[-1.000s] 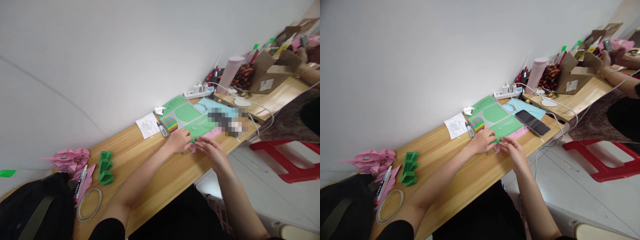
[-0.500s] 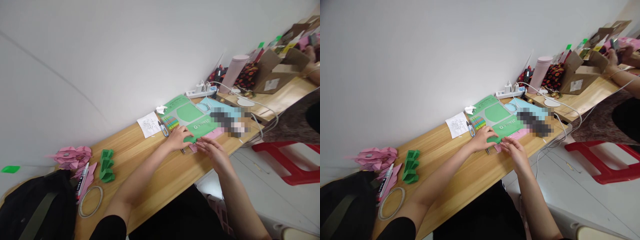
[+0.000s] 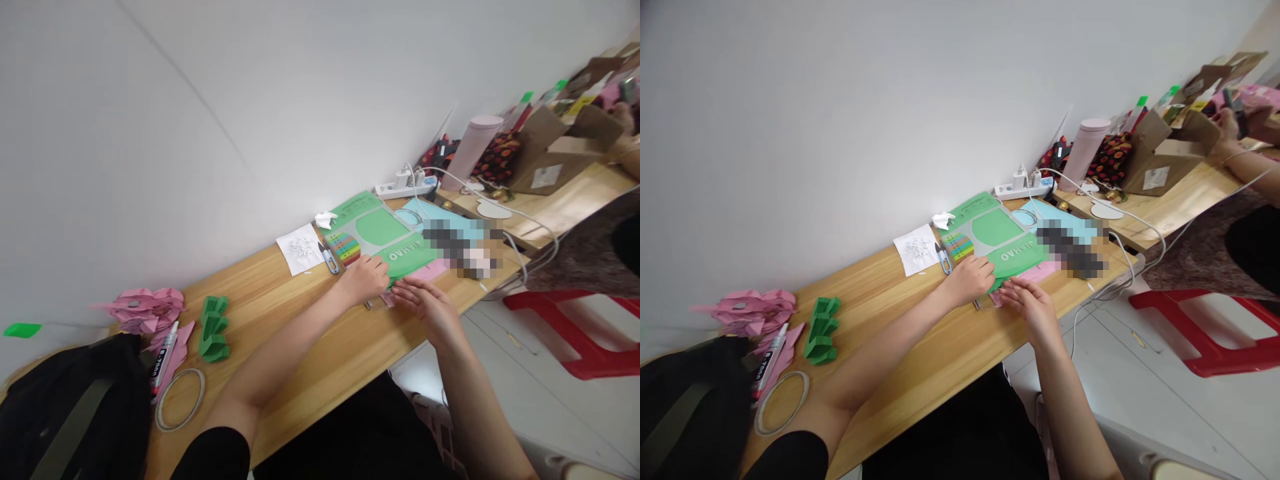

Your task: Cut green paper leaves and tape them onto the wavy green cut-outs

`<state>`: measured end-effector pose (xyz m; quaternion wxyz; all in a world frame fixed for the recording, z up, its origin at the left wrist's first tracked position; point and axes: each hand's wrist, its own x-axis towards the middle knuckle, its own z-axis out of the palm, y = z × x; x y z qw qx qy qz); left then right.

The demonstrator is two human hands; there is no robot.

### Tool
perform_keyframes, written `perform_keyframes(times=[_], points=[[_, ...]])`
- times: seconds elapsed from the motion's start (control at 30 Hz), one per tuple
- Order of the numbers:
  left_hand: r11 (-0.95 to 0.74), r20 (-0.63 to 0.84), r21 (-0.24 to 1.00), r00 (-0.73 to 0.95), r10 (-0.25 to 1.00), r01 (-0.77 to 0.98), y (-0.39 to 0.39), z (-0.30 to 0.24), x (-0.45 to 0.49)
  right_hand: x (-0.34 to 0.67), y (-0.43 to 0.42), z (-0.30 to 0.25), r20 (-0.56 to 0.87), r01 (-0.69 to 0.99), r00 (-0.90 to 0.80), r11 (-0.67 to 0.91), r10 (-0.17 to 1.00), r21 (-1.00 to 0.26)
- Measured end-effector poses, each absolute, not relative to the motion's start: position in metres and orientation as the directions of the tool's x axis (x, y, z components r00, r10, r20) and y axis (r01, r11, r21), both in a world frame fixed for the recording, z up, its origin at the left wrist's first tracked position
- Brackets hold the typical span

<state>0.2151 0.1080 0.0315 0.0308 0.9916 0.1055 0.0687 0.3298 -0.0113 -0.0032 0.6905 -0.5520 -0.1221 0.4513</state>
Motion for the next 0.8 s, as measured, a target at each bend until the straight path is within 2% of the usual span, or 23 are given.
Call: perform_keyframes(times=[0.2,0.53,0.7,0.8], points=[[-0.961,0.152,0.078,0.949,0.276,0.267,0.107,0.027,0.215,0.328,-0.01,-0.002,-0.345,-0.484,0.571,-0.033,0.745,-0.874],[-0.875,0.228,0.265,0.855,0.466,0.406,0.112,0.021,0.213,0.333,0.003,0.012,-0.403,-0.436,0.463,-0.193,0.789,-0.879],[-0.843,0.238,0.341,0.83,0.505,0.415,0.114,0.017,0.213,0.332,0.013,0.011,-0.388,-0.391,0.431,-0.22,0.815,-0.894],[-0.845,0.243,0.366,0.836,0.492,0.391,0.114,0.017,0.211,0.331,0.017,0.008,-0.331,-0.343,0.429,-0.187,0.84,-0.921]])
